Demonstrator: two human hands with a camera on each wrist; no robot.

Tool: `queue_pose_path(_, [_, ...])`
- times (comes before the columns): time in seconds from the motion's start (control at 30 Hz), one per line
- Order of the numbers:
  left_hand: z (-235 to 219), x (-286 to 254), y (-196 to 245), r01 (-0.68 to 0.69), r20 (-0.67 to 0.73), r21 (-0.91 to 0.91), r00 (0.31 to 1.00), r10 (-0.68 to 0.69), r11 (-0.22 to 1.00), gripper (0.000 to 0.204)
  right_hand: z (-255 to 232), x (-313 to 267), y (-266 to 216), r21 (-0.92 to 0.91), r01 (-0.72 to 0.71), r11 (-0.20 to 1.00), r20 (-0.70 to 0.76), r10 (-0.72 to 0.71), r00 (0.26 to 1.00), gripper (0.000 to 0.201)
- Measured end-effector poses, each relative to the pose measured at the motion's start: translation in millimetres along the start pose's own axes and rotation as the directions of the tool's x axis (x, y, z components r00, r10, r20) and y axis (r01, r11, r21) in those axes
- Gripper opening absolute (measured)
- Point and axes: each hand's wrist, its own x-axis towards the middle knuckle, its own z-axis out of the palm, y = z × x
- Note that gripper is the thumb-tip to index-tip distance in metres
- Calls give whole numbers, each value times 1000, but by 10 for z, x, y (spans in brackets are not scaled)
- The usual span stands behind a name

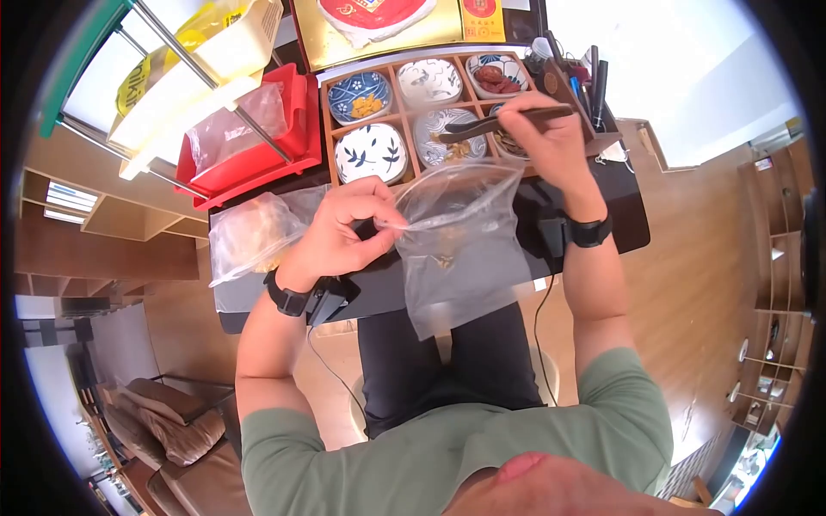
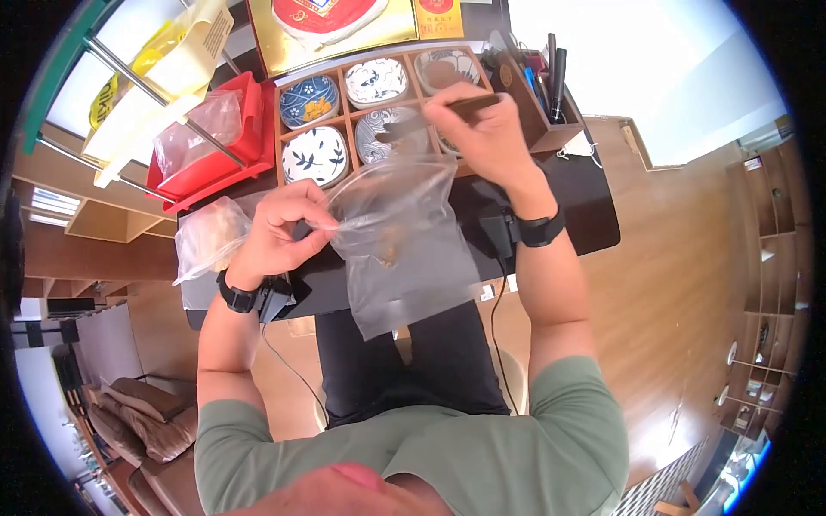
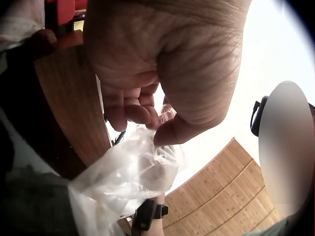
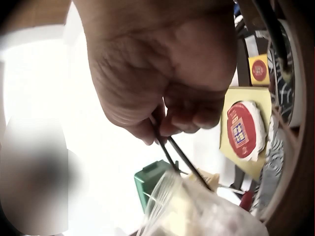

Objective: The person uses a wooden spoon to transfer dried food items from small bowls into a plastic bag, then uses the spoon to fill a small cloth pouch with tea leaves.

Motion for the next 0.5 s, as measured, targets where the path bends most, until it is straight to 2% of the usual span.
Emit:
queue_pose_path(0.03, [-7, 8, 1, -11, 0, 5, 1000, 11, 1000, 19, 25, 17, 19, -41, 2, 999, 33, -1, 999, 8])
queue_pose_path(0.13, [-27, 10, -30, -55, 13, 2, 998, 55, 998, 22, 37, 25, 136, -131, 135, 982, 66, -128, 990, 9])
queue_pose_path(0.27, [-15, 5, -25, -40, -1, -10, 999, 40, 999, 21, 86, 28, 102, -241, 81, 967, 65, -67, 996, 10])
queue_pose_path(0.37, [3, -15, -4, -1, 20, 10, 1000, 1, 1000, 22, 103, 2, 114, -276, 78, 958, 137, -42, 990, 10])
queue_pose_path(0.43, [4, -2, -10, -35, 2, -5, 999, 35, 999, 22, 130, 39, 138, -299, 181, 937, 132, -147, 980, 9])
queue_pose_path(0.5, [4, 0, -3, -31, 4, -3, 1000, 31, 1000, 22, 145, 36, 146, -290, 150, 945, 135, -114, 984, 9])
